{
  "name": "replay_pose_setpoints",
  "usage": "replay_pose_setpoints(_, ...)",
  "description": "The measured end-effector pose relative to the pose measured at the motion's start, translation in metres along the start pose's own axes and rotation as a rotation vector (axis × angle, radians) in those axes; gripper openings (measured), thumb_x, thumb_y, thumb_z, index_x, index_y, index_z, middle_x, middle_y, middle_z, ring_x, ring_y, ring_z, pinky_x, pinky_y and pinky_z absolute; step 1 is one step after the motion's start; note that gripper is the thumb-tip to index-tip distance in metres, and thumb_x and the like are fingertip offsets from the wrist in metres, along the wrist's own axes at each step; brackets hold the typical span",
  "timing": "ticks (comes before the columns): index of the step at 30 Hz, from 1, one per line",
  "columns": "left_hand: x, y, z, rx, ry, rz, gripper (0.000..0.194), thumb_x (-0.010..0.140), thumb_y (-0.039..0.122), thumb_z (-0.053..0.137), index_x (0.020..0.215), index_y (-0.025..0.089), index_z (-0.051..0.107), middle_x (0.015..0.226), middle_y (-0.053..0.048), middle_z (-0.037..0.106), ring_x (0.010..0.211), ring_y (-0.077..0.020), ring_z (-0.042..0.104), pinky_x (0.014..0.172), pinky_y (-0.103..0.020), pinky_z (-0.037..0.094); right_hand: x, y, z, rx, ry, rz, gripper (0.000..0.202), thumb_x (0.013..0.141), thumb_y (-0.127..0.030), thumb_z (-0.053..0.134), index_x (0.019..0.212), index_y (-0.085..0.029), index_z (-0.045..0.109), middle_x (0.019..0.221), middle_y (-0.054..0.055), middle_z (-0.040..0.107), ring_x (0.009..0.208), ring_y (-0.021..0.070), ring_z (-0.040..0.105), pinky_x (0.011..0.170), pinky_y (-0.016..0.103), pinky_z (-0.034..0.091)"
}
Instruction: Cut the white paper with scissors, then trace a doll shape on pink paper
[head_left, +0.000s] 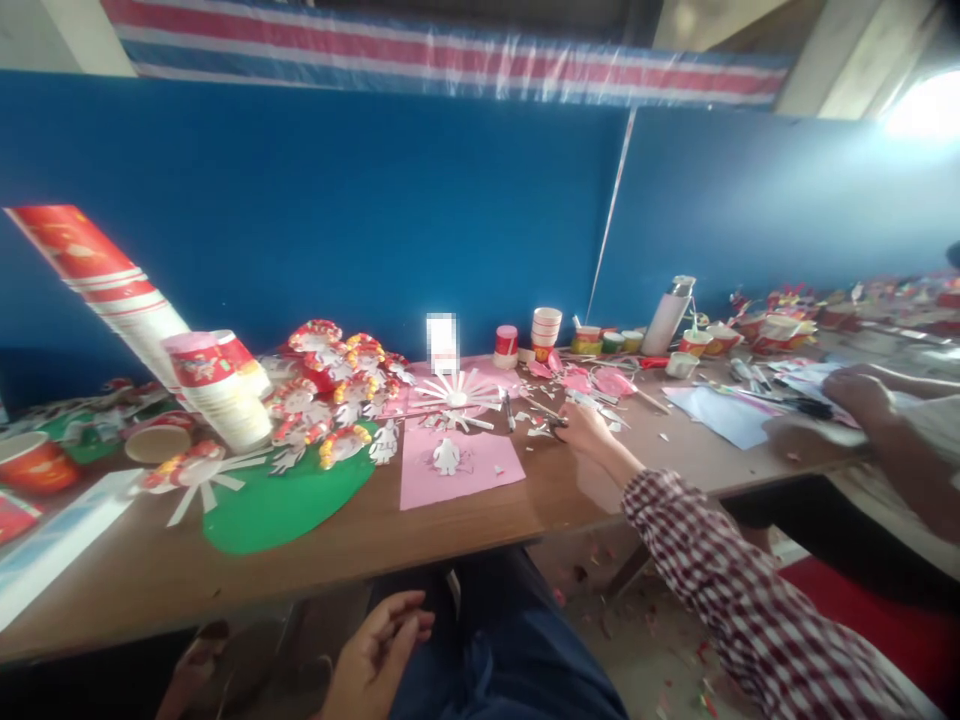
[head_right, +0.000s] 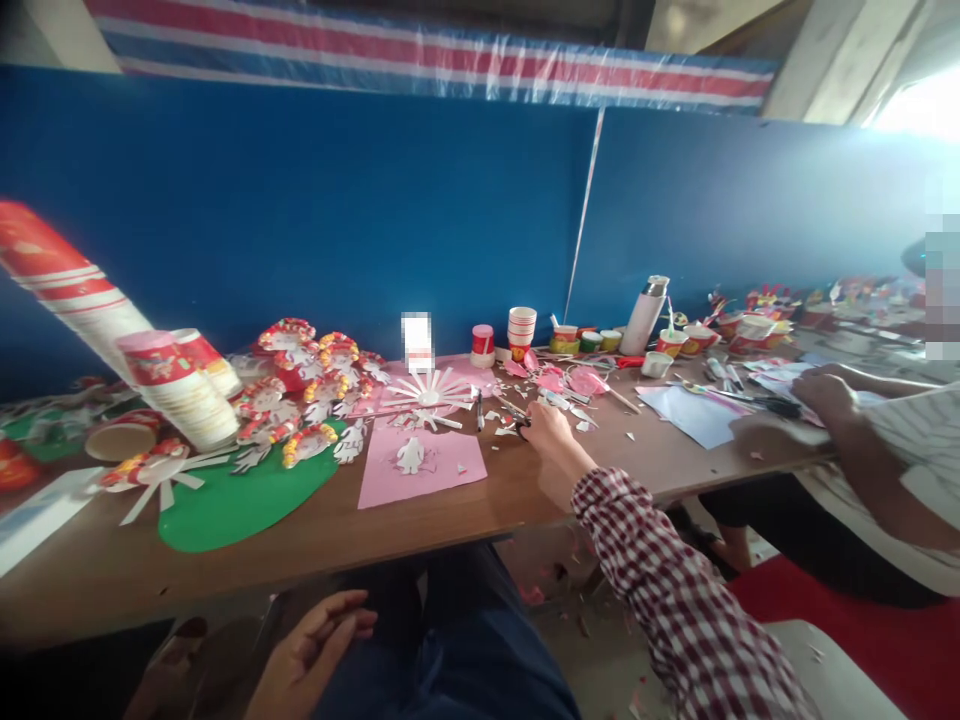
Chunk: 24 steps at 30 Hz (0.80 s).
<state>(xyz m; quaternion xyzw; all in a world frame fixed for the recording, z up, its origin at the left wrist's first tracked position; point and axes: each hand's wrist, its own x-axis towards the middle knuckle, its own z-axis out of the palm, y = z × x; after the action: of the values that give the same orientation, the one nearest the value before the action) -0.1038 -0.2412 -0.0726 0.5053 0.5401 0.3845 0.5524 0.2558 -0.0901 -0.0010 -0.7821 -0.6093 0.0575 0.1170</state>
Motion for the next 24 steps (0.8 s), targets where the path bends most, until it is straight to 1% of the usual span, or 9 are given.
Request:
replay_pose_setpoints(3,0.001,-0.001,0.005,-0.024,0.008,0.0,0.047,0.065,0.056,0.065,0.094,0.019,0.064,0.085,-0.009,0.072,0.082,-0.0246,0.067,0.079,-0.035,0.054,0.011,-0.015,0.001,-0.132,-0.088,0.027,0.026,0.082,-0.026,0.06,0.104,-0.01,0.061,0.103,0.014,0.063,0.094,0.0253,0.06,0.078,0.036,0.048)
replay_pose_setpoints(5,0.0,-0.004,0.009,-0.035,0.023,0.005,0.047,0.065,0.057,0.064,0.094,0.019,0.064,0.083,-0.009,0.072,0.08,-0.024,0.068,0.078,-0.034,0.054,0.017,-0.025,0.002,-0.217,-0.145,0.043,0.031,0.089,-0.03,0.054,0.115,-0.013,0.054,0.114,0.009,0.057,0.096,0.0199,0.058,0.081,0.039,0.05)
replay_pose_setpoints(7,-0.001,-0.006,0.01,-0.033,0.002,-0.003,0.047,0.064,0.057,0.065,0.092,0.019,0.065,0.082,-0.009,0.072,0.079,-0.0239,0.068,0.076,-0.035,0.054,0.021,-0.032,0.002,-0.283,-0.183,0.038,0.033,0.089,-0.03,0.054,0.116,-0.012,0.053,0.115,0.01,0.056,0.097,0.0203,0.058,0.082,0.04,0.05)
replay_pose_setpoints(10,-0.001,-0.008,0.008,-0.018,-0.037,-0.023,0.049,0.064,0.058,0.064,0.092,0.018,0.065,0.084,-0.01,0.072,0.081,-0.0235,0.067,0.078,-0.034,0.054,0.027,-0.034,-0.002,-0.345,-0.243,-0.012,0.033,0.089,-0.03,0.054,0.116,-0.013,0.053,0.115,0.01,0.056,0.097,0.0204,0.058,0.082,0.04,0.05)
replay_pose_setpoints(14,0.001,-0.011,0.004,0.0,-0.051,-0.025,0.049,0.067,0.058,0.062,0.094,0.017,0.064,0.086,-0.011,0.071,0.083,-0.0221,0.067,0.08,-0.032,0.053,0.027,-0.029,-0.008,-0.377,-0.305,-0.088,0.032,0.089,-0.03,0.054,0.116,-0.014,0.053,0.115,0.01,0.056,0.098,0.0203,0.058,0.082,0.039,0.05)
replay_pose_setpoints(17,0.002,-0.017,0.003,-0.009,-0.069,-0.01,0.047,0.069,0.056,0.062,0.095,0.016,0.064,0.087,-0.011,0.071,0.083,-0.0214,0.066,0.08,-0.032,0.052,0.024,-0.027,-0.01,-0.392,-0.309,-0.107,0.032,0.089,-0.03,0.054,0.116,-0.014,0.053,0.115,0.009,0.056,0.098,0.0202,0.058,0.081,0.039,0.05)
replay_pose_setpoints(20,0.003,-0.024,0.001,-0.028,-0.095,0.017,0.044,0.072,0.054,0.06,0.096,0.017,0.062,0.088,-0.01,0.071,0.083,-0.0205,0.066,0.08,-0.031,0.052,0.022,-0.029,-0.011,-0.403,-0.287,-0.094,0.031,0.089,-0.03,0.053,0.116,-0.014,0.053,0.116,0.009,0.056,0.097,0.0201,0.058,0.081,0.039,0.05)
replay_pose_setpoints(24,0.006,-0.027,-0.001,-0.016,-0.085,0.017,0.043,0.074,0.053,0.059,0.096,0.016,0.062,0.088,-0.01,0.07,0.082,-0.0197,0.066,0.079,-0.031,0.051,0.017,-0.045,-0.01,-0.376,-0.205,-0.105,0.031,0.089,-0.031,0.053,0.115,-0.014,0.054,0.114,0.01,0.057,0.097,0.0204,0.058,0.082,0.04,0.05)
